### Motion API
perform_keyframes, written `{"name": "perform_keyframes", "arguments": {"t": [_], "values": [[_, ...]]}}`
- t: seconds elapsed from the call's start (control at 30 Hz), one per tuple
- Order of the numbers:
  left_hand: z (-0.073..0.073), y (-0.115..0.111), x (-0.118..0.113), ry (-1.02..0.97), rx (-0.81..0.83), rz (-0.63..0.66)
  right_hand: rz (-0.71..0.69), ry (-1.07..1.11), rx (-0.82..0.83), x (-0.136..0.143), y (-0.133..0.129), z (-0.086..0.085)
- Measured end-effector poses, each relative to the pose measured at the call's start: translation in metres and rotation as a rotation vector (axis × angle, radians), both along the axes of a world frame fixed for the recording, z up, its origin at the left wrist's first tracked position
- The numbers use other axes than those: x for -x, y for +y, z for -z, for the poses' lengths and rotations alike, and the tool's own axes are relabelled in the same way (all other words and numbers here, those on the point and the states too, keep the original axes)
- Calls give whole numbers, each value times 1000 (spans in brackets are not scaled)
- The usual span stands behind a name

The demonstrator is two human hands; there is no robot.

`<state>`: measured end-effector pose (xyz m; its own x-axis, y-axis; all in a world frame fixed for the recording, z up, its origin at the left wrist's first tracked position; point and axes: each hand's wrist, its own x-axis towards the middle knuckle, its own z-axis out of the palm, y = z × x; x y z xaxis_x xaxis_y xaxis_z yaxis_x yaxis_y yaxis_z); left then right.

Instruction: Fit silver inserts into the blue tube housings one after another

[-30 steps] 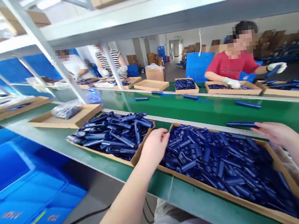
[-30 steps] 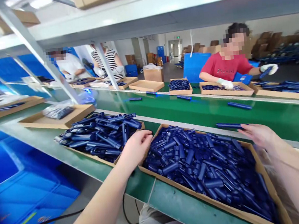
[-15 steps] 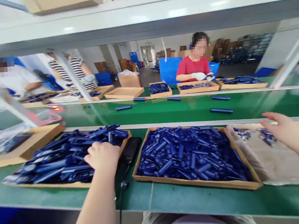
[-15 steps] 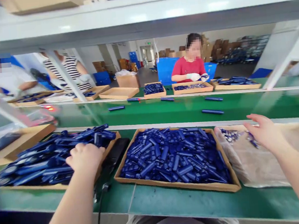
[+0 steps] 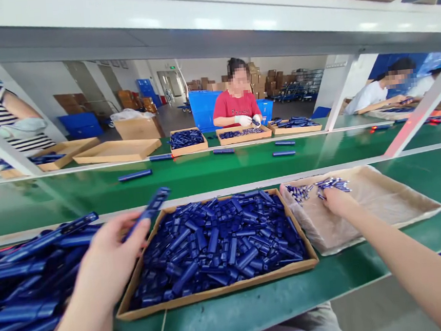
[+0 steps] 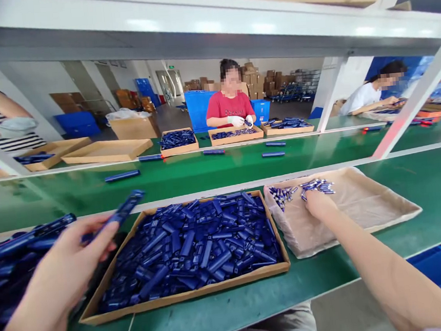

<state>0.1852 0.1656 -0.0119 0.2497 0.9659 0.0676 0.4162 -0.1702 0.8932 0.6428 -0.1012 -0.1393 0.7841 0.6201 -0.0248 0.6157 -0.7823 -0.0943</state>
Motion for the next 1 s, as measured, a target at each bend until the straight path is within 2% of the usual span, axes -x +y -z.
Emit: {"name": "perform_keyframes", "arguments": {"t": [0.1,0.17,0.23,0.27,0.33,0.4,0.5,0.63,0.8,0.9,1.0], "values": [[13,-27,-25,-134,242,409,-54,17,-64,17,3,-17],[23,-48,-47,-130,359,576,-131,43,-138,44,-1,-33],[32,-64,-71,-244,450,658,-233,103,-248,87,-6,-49],[37,-71,-82,-342,516,669,-289,141,-307,113,-9,-56],[44,-82,-103,-535,687,643,-413,240,-586,168,-11,-65],[50,-91,-118,-688,856,538,-524,207,-755,216,-9,-68],[56,-102,-127,-806,1018,388,-574,101,-850,257,3,-62],[59,-110,-125,-827,1101,389,-643,73,-793,270,20,-52],[62,-109,-120,-935,1035,448,-614,12,-782,281,36,-47],[61,-106,-117,-979,1011,402,-626,-69,-794,287,45,-46],[59,-103,-115,-1015,1036,339,-641,-212,-704,291,49,-47]]}}
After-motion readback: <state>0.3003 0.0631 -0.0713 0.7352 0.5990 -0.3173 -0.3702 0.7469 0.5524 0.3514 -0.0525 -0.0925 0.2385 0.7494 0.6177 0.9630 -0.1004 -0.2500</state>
